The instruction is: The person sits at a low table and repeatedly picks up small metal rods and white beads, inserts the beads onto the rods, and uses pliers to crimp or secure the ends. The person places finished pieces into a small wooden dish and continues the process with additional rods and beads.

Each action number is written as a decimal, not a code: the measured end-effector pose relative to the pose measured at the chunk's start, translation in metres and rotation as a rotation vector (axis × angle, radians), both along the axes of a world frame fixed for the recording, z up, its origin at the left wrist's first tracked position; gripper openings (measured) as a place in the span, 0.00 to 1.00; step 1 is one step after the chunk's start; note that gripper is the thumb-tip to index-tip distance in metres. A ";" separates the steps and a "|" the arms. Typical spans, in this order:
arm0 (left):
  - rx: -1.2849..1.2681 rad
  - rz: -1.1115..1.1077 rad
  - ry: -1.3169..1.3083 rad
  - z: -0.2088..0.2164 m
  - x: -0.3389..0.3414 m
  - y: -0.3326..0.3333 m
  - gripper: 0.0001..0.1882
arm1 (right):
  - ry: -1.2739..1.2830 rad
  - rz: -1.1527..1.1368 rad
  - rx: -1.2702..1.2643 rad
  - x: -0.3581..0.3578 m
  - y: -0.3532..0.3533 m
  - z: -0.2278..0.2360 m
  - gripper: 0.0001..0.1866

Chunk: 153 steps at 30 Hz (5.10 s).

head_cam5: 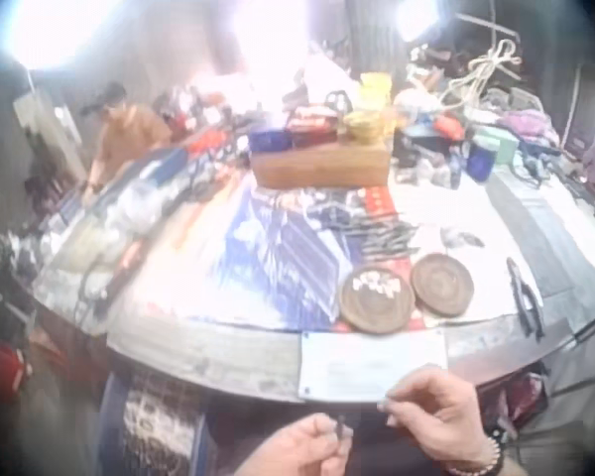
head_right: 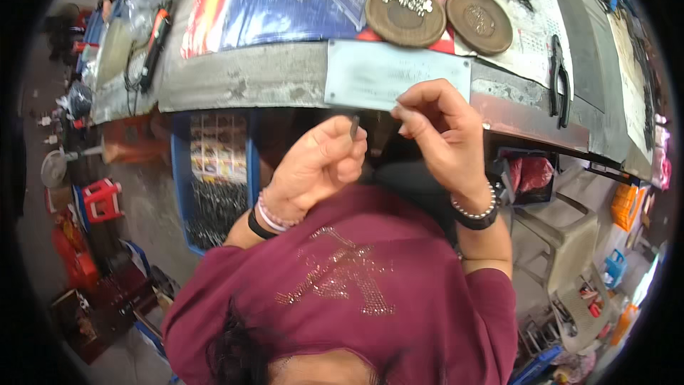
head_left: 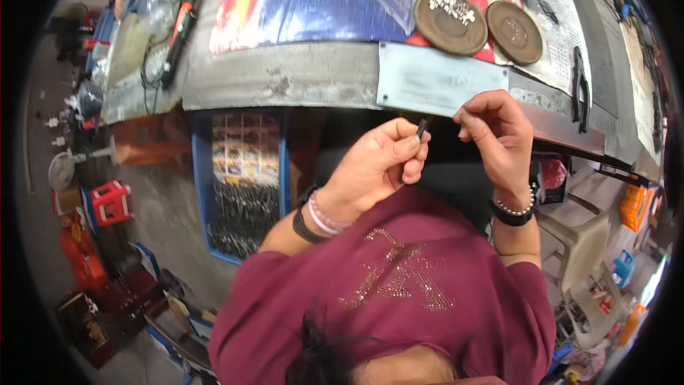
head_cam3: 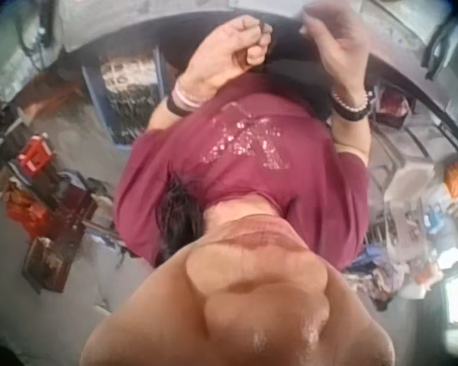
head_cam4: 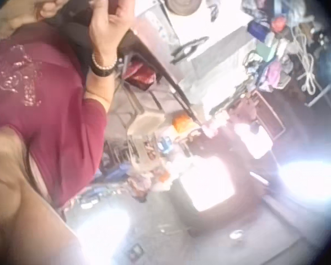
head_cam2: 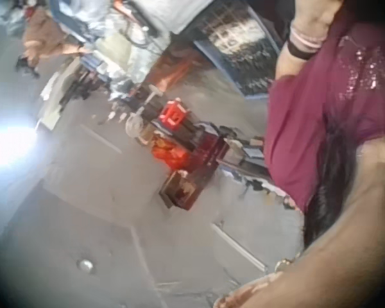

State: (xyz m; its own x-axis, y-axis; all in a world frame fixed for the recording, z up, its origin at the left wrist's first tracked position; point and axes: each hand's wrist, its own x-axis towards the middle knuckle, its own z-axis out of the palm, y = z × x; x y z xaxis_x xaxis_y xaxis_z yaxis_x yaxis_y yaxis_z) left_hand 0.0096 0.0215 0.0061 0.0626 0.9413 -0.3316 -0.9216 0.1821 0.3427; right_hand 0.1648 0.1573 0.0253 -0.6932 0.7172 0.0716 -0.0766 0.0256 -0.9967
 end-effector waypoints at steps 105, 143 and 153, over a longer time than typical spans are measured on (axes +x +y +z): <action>-0.053 -0.025 0.172 -0.024 0.021 -0.016 0.06 | -0.125 0.162 0.801 0.001 -0.026 -0.044 0.07; -0.030 -0.048 0.164 -0.012 0.006 -0.008 0.07 | -0.231 -0.206 0.226 0.028 0.067 0.016 0.07; -0.025 -0.064 0.224 -0.011 0.001 -0.009 0.08 | -0.785 -0.444 0.891 0.032 0.252 -0.021 0.06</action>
